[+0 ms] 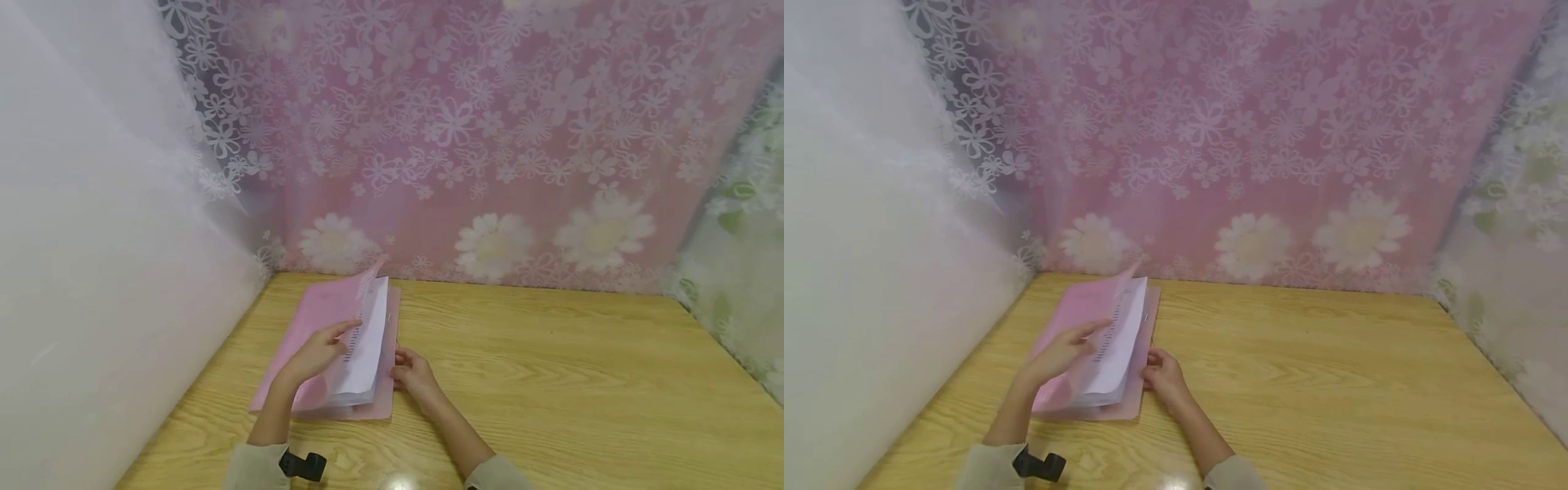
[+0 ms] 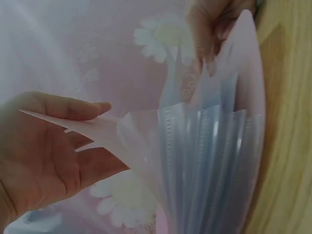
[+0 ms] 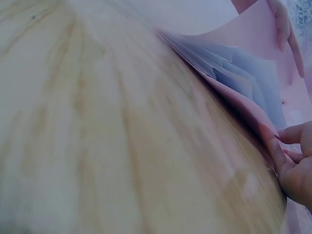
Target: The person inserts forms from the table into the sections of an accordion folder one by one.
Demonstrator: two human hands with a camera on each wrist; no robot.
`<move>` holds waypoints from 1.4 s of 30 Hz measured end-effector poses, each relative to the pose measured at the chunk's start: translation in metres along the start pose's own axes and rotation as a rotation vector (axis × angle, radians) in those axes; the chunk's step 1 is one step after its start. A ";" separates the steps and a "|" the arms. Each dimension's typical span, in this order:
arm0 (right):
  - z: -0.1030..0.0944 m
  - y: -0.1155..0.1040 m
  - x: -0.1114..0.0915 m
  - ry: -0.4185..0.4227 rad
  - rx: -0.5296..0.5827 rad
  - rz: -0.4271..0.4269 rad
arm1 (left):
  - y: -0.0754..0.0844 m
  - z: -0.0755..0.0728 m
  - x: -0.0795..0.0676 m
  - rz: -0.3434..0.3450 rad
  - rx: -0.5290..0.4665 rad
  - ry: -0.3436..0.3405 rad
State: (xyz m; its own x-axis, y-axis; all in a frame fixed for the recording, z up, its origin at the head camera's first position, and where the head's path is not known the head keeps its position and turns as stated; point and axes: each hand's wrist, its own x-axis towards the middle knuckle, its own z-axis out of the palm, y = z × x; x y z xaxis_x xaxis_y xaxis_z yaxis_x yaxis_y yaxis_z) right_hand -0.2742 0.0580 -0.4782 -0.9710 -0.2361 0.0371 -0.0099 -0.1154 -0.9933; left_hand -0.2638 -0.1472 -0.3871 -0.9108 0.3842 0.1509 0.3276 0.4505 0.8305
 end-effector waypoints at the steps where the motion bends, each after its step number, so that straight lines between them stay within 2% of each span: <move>1: 0.001 -0.004 -0.002 0.003 -0.001 0.000 | -0.002 0.003 0.000 0.002 0.004 0.016; 8: 0.007 -0.021 -0.011 0.013 -0.013 -0.023 | -0.009 0.026 0.001 -0.048 0.094 0.145; 10: 0.006 -0.017 -0.008 0.015 -0.010 -0.019 | -0.012 0.034 0.001 -0.057 0.104 0.180; 13: 0.002 -0.008 -0.002 0.016 0.003 -0.008 | -0.014 0.047 0.002 -0.029 0.106 0.221; 19: -0.002 0.004 0.005 0.011 -0.010 -0.026 | -0.015 0.067 0.004 0.009 0.060 0.259; 25: -0.004 -0.004 0.002 -0.008 -0.011 -0.029 | -0.021 0.076 0.008 0.038 0.006 0.226; 32: -0.009 0.000 0.006 -0.035 -0.018 -0.026 | -0.032 0.086 0.010 0.116 0.078 0.165; 37: -0.010 0.000 0.006 -0.052 -0.014 -0.026 | -0.040 0.088 0.009 0.092 0.076 0.143; 42: -0.010 -0.002 0.004 -0.033 -0.025 -0.029 | -0.045 0.091 0.010 0.081 0.074 0.146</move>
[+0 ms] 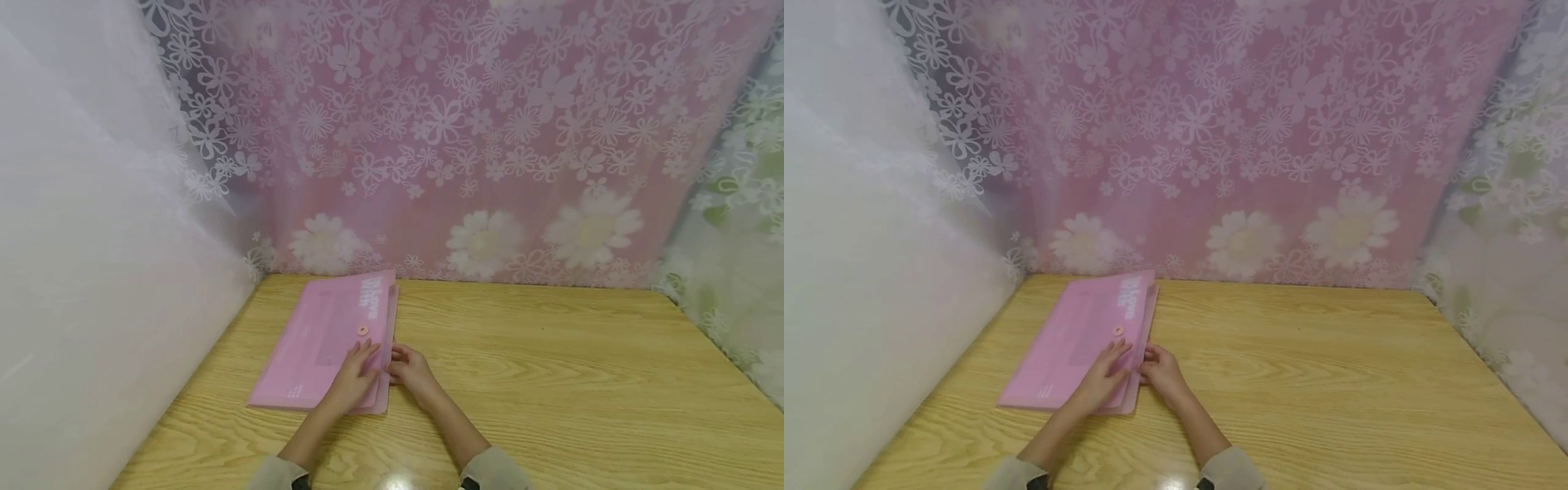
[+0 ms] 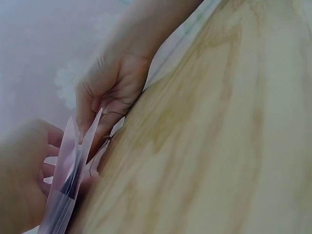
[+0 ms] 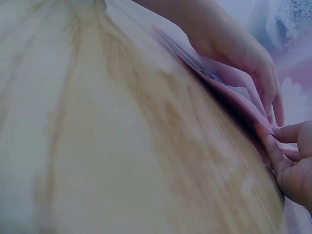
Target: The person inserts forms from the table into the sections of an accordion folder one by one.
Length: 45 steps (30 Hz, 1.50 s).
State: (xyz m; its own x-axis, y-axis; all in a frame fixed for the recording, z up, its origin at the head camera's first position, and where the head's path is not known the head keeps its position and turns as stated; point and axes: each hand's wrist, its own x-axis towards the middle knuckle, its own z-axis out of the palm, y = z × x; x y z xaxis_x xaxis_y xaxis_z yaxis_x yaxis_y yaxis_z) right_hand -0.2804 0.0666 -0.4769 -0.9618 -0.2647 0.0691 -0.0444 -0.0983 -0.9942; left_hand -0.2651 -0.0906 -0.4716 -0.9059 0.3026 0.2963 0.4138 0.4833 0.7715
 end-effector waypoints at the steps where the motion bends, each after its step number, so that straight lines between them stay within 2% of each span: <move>1: 0.000 -0.001 0.000 0.004 0.000 0.000 | -0.001 0.000 0.000 0.009 0.008 0.004; 14: -0.001 0.001 -0.002 0.028 -0.024 -0.011 | -0.013 0.008 -0.003 0.083 0.155 0.005; 21: -0.004 -0.001 -0.004 0.050 -0.087 -0.053 | -0.013 0.008 -0.002 0.072 0.227 -0.017; 24: -0.005 -0.002 -0.007 0.065 -0.102 -0.073 | -0.013 0.009 -0.002 0.073 0.242 -0.021; 31: -0.005 -0.003 -0.014 0.170 -0.114 -0.083 | -0.012 0.010 -0.004 0.062 0.268 -0.038; 39: -0.011 -0.002 -0.017 0.221 -0.152 -0.101 | -0.011 0.010 -0.004 0.054 0.263 -0.055; 43: -0.014 -0.003 -0.019 0.220 -0.161 -0.127 | -0.011 0.011 -0.004 0.043 0.259 -0.057; 45: -0.014 -0.012 -0.024 0.222 -0.162 -0.127 | -0.011 0.010 -0.004 0.039 0.260 -0.059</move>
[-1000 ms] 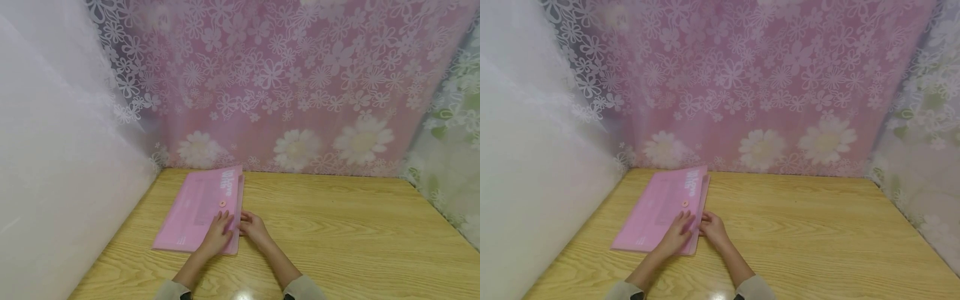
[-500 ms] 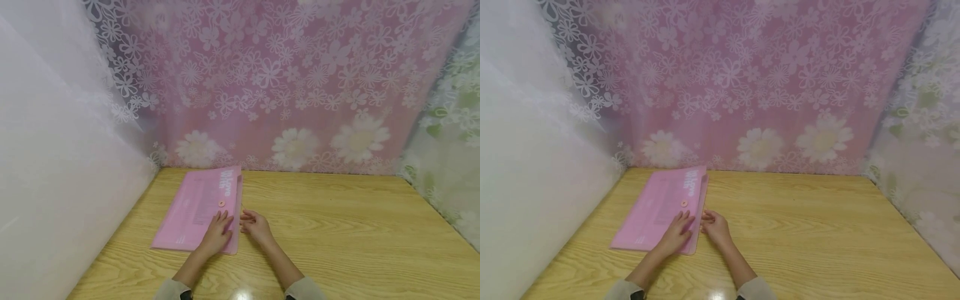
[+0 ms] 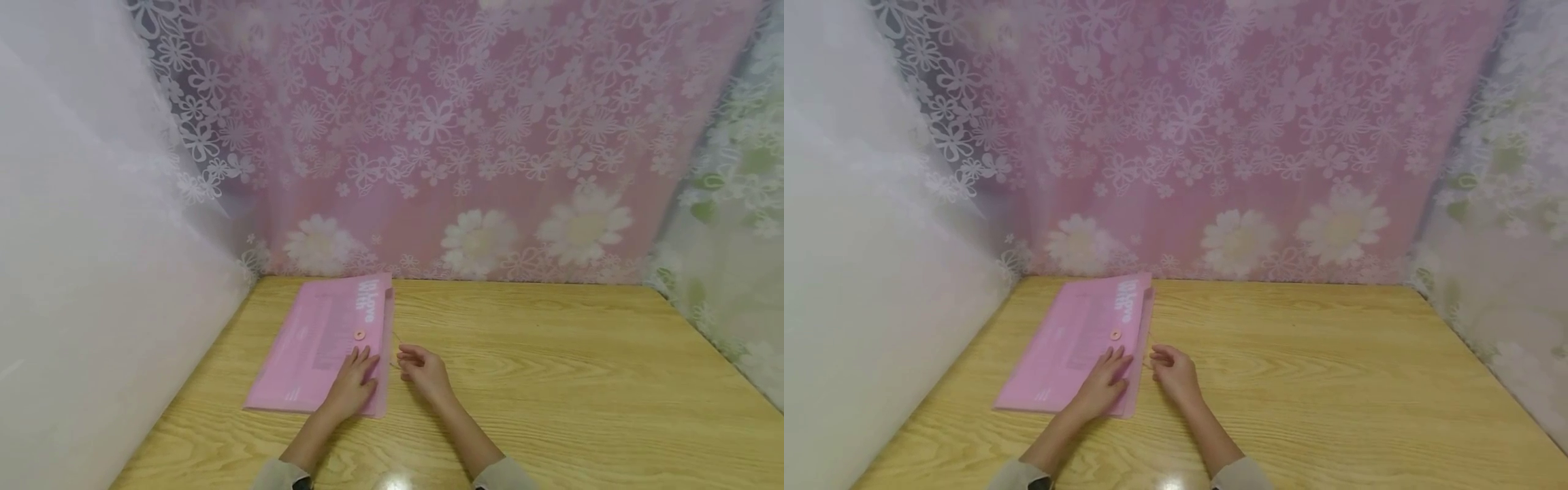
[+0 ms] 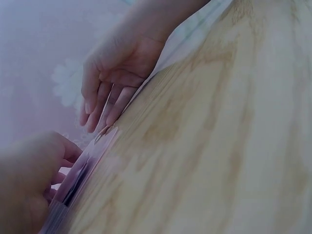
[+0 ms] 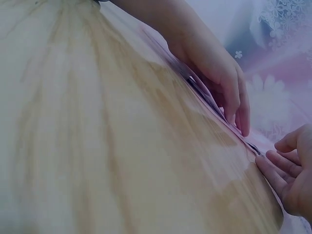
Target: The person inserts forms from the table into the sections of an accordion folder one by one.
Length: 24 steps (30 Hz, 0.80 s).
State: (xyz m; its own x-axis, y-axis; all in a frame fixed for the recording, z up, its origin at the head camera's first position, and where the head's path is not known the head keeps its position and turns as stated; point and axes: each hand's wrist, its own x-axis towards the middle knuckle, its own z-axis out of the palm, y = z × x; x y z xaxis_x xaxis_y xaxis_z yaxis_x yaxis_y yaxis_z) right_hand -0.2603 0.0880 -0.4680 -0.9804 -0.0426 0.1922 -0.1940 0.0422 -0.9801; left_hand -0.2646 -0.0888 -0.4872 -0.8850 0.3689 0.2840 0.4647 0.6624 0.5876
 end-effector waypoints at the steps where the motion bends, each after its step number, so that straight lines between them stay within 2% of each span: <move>1: -0.002 0.000 0.000 0.002 0.002 0.001 | 0.000 0.000 0.000 -0.001 -0.003 -0.002; 5: -0.016 0.002 -0.001 0.016 0.019 0.052 | 0.002 -0.001 0.000 -0.004 -0.012 -0.011; 7: -0.026 0.011 0.002 0.022 0.035 0.087 | 0.002 -0.002 0.000 -0.006 -0.026 -0.023; 11: -0.048 0.011 0.003 0.037 0.053 0.141 | 0.004 -0.005 0.003 -0.006 -0.064 -0.048; 16: -0.079 0.002 0.006 0.046 0.010 0.117 | 0.012 -0.019 0.011 0.011 -0.048 -0.064; 21: -0.113 -0.014 0.009 0.022 -0.137 0.032 | 0.024 -0.040 0.020 0.072 0.083 -0.084; 24: -0.132 -0.025 0.011 0.016 -0.343 -0.073 | 0.032 -0.051 0.028 0.086 0.162 -0.089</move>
State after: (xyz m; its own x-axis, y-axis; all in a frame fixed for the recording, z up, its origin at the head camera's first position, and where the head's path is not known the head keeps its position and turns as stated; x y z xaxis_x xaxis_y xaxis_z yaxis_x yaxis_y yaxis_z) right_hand -0.2704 0.2183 -0.4351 -0.9635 -0.0421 0.2642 -0.2605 0.3726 -0.8907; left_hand -0.2758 -0.0907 -0.4216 -0.8391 0.4801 0.2558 0.5435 0.7197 0.4321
